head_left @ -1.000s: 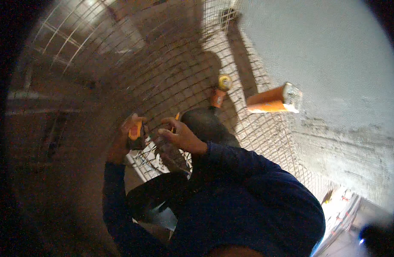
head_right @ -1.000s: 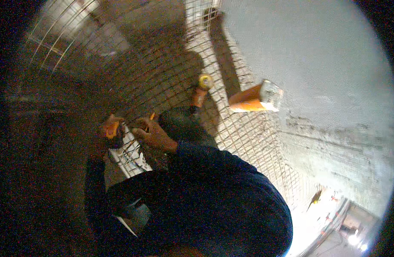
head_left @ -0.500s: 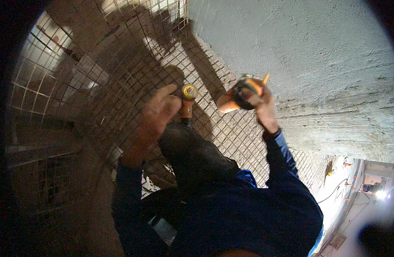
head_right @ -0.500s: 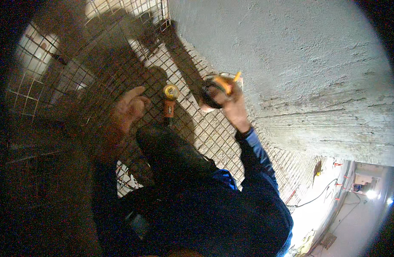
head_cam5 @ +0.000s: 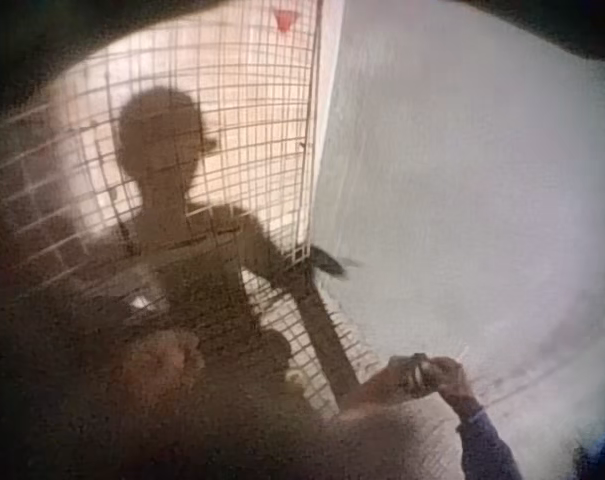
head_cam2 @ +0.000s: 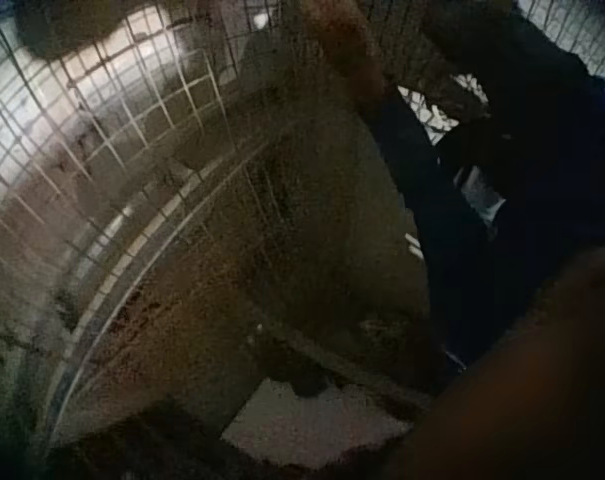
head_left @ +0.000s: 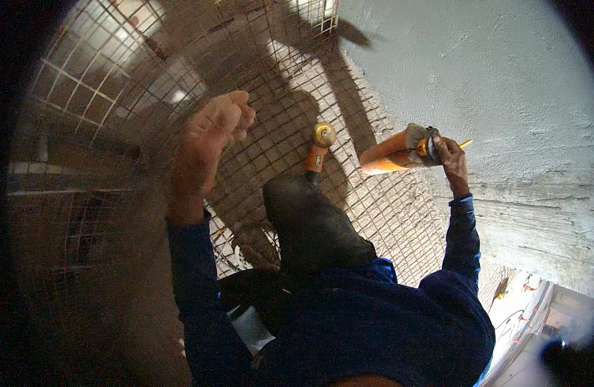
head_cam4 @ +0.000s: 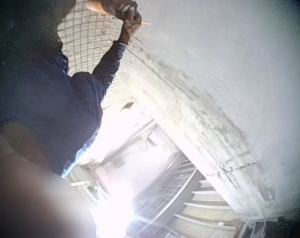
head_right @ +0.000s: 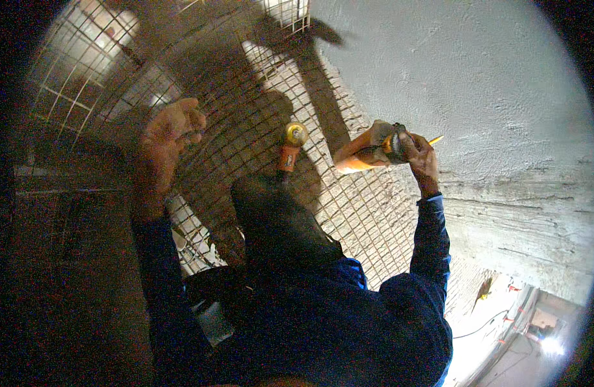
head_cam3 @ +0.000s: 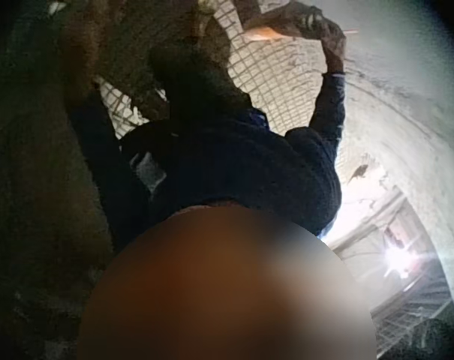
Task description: The person measures a metal mesh panel with a tape measure and pencil, then uses an angle grinder to cut along the marked line. The person handles the mesh and tools directly, marking and cutting in a construction setting.
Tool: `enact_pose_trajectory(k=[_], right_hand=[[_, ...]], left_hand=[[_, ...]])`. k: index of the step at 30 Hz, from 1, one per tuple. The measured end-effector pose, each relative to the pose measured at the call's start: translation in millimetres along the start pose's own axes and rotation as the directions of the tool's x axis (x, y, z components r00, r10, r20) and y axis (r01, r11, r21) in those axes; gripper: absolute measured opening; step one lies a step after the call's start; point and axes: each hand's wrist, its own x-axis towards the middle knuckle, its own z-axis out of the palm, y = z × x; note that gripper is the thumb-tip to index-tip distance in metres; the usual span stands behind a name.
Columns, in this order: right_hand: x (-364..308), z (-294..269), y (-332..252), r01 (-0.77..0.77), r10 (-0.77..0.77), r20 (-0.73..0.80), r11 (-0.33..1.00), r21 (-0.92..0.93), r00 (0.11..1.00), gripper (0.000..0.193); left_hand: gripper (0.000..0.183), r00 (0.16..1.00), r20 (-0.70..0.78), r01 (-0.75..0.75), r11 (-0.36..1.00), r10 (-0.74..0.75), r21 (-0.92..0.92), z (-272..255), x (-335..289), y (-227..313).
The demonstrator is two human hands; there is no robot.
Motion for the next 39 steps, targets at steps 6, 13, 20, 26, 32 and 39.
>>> enact_pose_trajectory(k=[6, 13, 20, 26, 32, 39], right_hand=[[-6, -1, 12, 0.012, -0.05, -0.148, 0.969, -0.247, 0.988, 0.05], [-37, 54, -108, 0.401, -0.383, -0.119, 0.887, 0.229, 0.916, 0.043], [-114, 131, -261, 0.433, -0.563, 0.052, 0.688, 0.583, 0.824, 0.039], [-99, 69, -368, 0.372, -0.616, 0.751, 0.772, 0.515, 0.24, 0.033], [-152, 114, -405, 0.546, -0.994, 0.004, 0.063, 0.835, 0.109, 0.029], [-185, 129, -439, 0.549, -0.999, -0.01, 0.012, 0.836, 0.036, 0.038]], left_hand=[[0.046, 0.993, -0.002, -0.12, 0.984, 0.121, 0.128, -40, -12, 8], [0.048, 0.992, 0.04, -0.126, 0.934, 0.119, 0.335, -39, -54, -24], [0.05, 0.991, -0.009, 0.119, 0.842, -0.134, 0.526, -32, -86, -66], [0.043, 0.993, -0.009, 0.106, 0.847, -0.118, 0.52, -33, -82, -76], [0.044, 0.996, -0.086, 0.04, 0.82, 0.011, 0.571, -30, -90, -71], [0.043, 0.988, -0.101, -0.028, 0.781, 0.116, 0.623, -22, -98, -49]])
